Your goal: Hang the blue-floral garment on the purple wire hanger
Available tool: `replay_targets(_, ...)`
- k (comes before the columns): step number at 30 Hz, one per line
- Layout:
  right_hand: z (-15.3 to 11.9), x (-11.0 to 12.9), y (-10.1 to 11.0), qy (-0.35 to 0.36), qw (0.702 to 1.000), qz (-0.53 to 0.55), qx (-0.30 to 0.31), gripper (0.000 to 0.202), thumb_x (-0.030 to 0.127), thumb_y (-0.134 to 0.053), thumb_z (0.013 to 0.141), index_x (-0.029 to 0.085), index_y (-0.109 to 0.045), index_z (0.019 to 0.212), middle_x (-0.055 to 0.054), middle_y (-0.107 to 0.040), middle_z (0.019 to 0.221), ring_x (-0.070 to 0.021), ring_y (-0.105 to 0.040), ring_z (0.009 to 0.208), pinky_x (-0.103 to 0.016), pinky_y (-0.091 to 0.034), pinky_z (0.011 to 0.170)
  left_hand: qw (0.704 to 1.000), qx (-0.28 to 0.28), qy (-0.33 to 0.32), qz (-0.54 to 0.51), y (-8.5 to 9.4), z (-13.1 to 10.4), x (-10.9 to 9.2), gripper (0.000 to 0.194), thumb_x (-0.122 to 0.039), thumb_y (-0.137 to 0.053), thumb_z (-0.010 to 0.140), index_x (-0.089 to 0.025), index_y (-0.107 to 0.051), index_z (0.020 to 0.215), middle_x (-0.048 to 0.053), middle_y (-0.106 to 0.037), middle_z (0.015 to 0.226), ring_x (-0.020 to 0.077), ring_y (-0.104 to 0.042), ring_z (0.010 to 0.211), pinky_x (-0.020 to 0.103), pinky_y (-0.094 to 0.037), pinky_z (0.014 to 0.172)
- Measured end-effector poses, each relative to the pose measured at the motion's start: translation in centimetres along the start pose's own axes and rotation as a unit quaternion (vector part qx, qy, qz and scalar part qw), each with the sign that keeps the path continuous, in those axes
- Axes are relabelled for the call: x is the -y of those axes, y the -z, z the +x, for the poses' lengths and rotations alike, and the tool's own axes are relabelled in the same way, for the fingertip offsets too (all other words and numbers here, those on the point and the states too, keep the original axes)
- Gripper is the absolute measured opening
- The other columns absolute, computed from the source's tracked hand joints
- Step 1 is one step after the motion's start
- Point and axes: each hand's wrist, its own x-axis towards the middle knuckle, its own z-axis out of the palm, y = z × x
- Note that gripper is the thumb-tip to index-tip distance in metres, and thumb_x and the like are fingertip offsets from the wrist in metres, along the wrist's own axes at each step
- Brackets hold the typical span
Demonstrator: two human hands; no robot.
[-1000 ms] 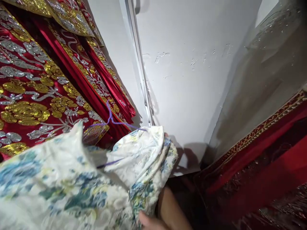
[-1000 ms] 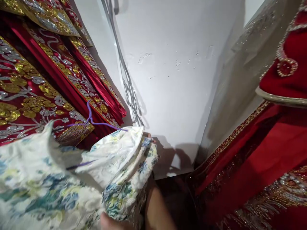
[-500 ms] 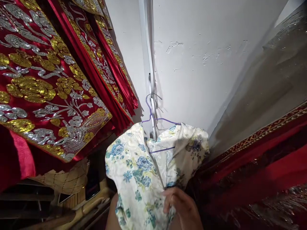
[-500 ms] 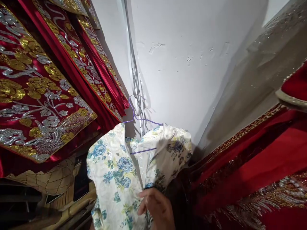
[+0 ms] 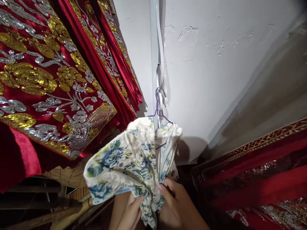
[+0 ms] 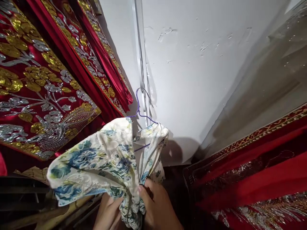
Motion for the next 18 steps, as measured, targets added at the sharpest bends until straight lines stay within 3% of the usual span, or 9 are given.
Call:
replay_targets(5,0.5,0.1,0.9,-0.026,0.998,-0.052,-0.028,0.034,0.046,-0.05,0.094,0.023,-0.045,0.069,0.003,-0.047,0.062,-0.0149,-0.043,0.061,-0.026,-0.032,0.058,0.996,0.026,-0.023,0.083,-1.2,1.0,-0.3,0.053,-0.05,-0.09,0.051,-0.018,-0.075,0.091,0.009,-0.077,0.102,0.0367,-0.062,0.119,0.046,-0.042,0.109)
replay_targets(8,0.5,0.3,1.1,-0.04,0.998,-0.035,-0.017,0.036,0.049,-0.049,0.092,0.023,-0.044,0.068,0.003,-0.046,0.061,-0.0147,-0.043,0.059,-0.026,-0.031,0.055,0.995,0.028,-0.022,0.096,-1.6,0.8,-0.4,0.051,-0.05,-0.089,0.051,-0.017,-0.074,0.087,0.011,-0.077,0.1,0.0372,-0.064,0.113,0.046,-0.047,0.104)
replay_targets(10,0.5,0.3,1.1,-0.056,0.998,0.001,-0.004,0.04,0.051,-0.049,0.091,0.023,-0.042,0.064,0.005,-0.042,0.055,-0.0135,-0.04,0.054,-0.026,-0.03,0.053,0.997,-0.002,-0.026,0.079,-1.1,1.2,-0.2,0.051,-0.047,-0.089,0.049,-0.016,-0.073,0.086,0.011,-0.076,0.095,0.0368,-0.066,0.106,0.045,-0.051,0.097)
replay_targets(12,0.3,0.1,1.0,-0.071,0.997,0.042,-0.008,0.041,0.051,-0.049,0.091,0.023,-0.044,0.062,0.006,-0.04,0.049,-0.0124,-0.039,0.049,-0.027,-0.03,0.052,0.995,-0.07,-0.062,0.036,-0.2,1.8,0.1,0.05,-0.049,-0.085,0.054,-0.018,-0.071,0.091,0.009,-0.075,0.093,0.0345,-0.068,0.101,0.043,-0.054,0.09)
replay_targets(15,0.1,-0.3,0.6,-0.079,0.993,0.086,-0.03,0.04,0.05,-0.051,0.09,0.02,-0.053,0.064,0.006,-0.044,0.045,-0.0118,-0.04,0.045,-0.027,-0.031,0.054,0.957,-0.19,-0.218,-0.015,0.8,2.1,0.8,0.042,-0.052,-0.073,0.073,-0.025,-0.066,0.105,0.004,-0.07,0.102,0.0274,-0.066,0.101,0.038,-0.053,0.087)
replay_targets(18,0.0,-0.6,0.1,-0.077,0.988,0.125,-0.041,0.039,0.049,-0.051,0.089,0.019,-0.056,0.065,0.004,-0.048,0.043,-0.0115,-0.042,0.044,-0.027,-0.032,0.055,0.866,-0.232,-0.435,0.084,0.2,1.3,2.0,0.036,-0.039,-0.073,0.078,-0.025,-0.063,0.109,0.004,-0.062,0.117,0.0247,-0.059,0.113,0.034,-0.047,0.095)
